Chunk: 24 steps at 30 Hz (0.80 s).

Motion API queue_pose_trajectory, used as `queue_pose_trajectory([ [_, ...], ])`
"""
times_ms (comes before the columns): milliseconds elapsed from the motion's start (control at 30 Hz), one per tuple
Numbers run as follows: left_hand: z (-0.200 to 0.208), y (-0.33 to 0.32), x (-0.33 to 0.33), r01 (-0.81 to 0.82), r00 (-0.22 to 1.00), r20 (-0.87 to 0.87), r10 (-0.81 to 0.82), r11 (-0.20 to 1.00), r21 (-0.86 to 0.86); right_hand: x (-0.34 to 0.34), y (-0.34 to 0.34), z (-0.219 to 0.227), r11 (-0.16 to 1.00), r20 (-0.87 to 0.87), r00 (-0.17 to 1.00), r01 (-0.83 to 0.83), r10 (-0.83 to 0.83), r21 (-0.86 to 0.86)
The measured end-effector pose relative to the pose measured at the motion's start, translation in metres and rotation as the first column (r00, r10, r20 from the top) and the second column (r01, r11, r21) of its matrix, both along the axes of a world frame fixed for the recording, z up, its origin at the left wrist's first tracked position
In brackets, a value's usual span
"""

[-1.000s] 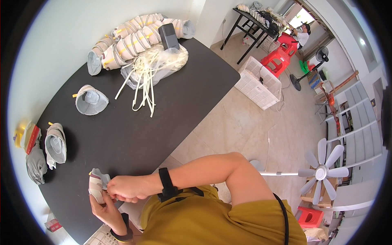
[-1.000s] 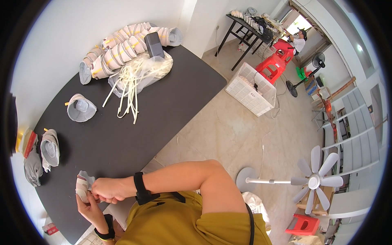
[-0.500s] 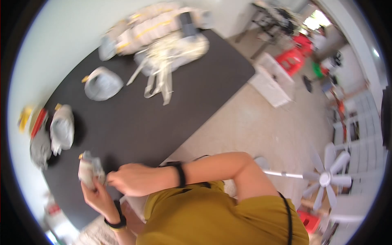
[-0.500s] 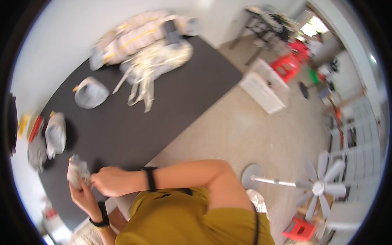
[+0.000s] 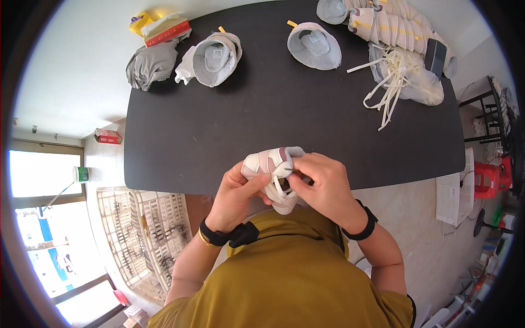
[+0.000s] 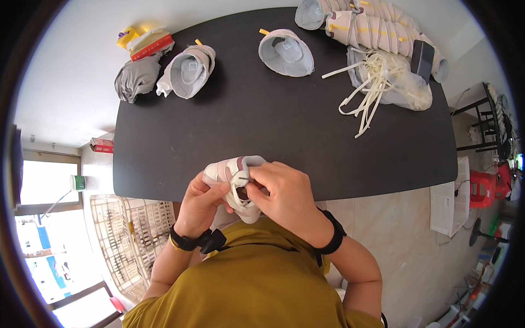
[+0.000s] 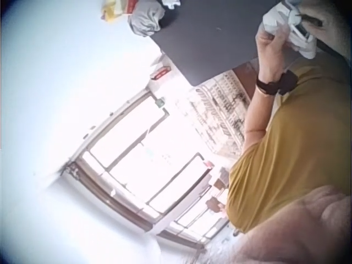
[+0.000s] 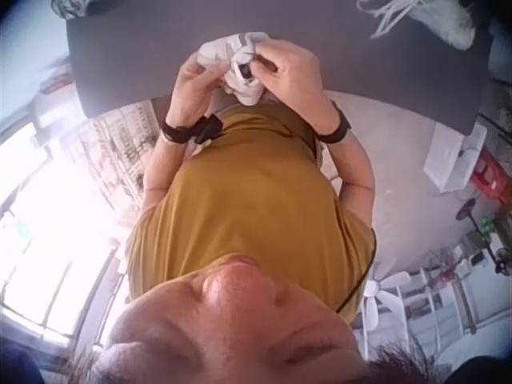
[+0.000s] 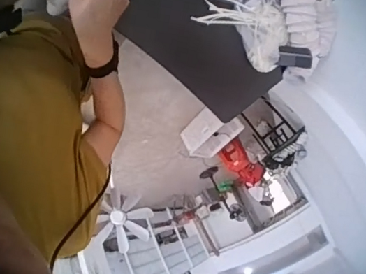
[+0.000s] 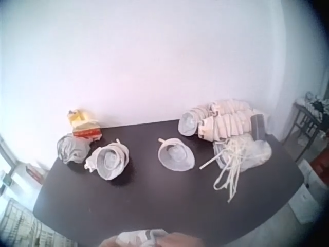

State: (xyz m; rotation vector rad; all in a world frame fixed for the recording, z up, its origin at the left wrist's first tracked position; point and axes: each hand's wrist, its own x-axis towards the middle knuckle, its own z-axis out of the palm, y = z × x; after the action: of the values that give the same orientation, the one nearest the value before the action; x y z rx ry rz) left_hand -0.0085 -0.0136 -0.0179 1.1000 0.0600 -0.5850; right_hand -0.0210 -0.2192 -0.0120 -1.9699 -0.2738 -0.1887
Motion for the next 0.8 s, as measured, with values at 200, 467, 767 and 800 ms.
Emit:
queue_pose_trajectory([
  [200, -0.002, -0.008, -0.003, -0.055, 0.998, 0.015, 0.054, 0.996, 0.066, 0.003, 0.007, -0.006, 0.947, -0.284, 0.940, -0.095, 0.186, 0.307],
  [467, -0.015, -0.016, -0.020, 0.029, 0.999, 0.046, -0.025, 0.996, -0.088, -0.009, -0.013, -0.002, 0.995, -0.313, 0.945, -0.099, 0.096, 0.007],
  [767, -0.013, -0.012, -0.038, -0.037, 0.993, 0.112, 0.046, 0.996, -0.082, -0.017, 0.007, -0.007, 0.992, -0.265, 0.964, -0.057, 0.025, -0.114],
  [800, -0.013, -0.012, -0.041, -0.048, 0.988, 0.140, 0.059, 0.996, -0.078, -0.017, 0.009, -0.011, 0.979, -0.174, 0.985, -0.014, -0.022, -0.203],
])
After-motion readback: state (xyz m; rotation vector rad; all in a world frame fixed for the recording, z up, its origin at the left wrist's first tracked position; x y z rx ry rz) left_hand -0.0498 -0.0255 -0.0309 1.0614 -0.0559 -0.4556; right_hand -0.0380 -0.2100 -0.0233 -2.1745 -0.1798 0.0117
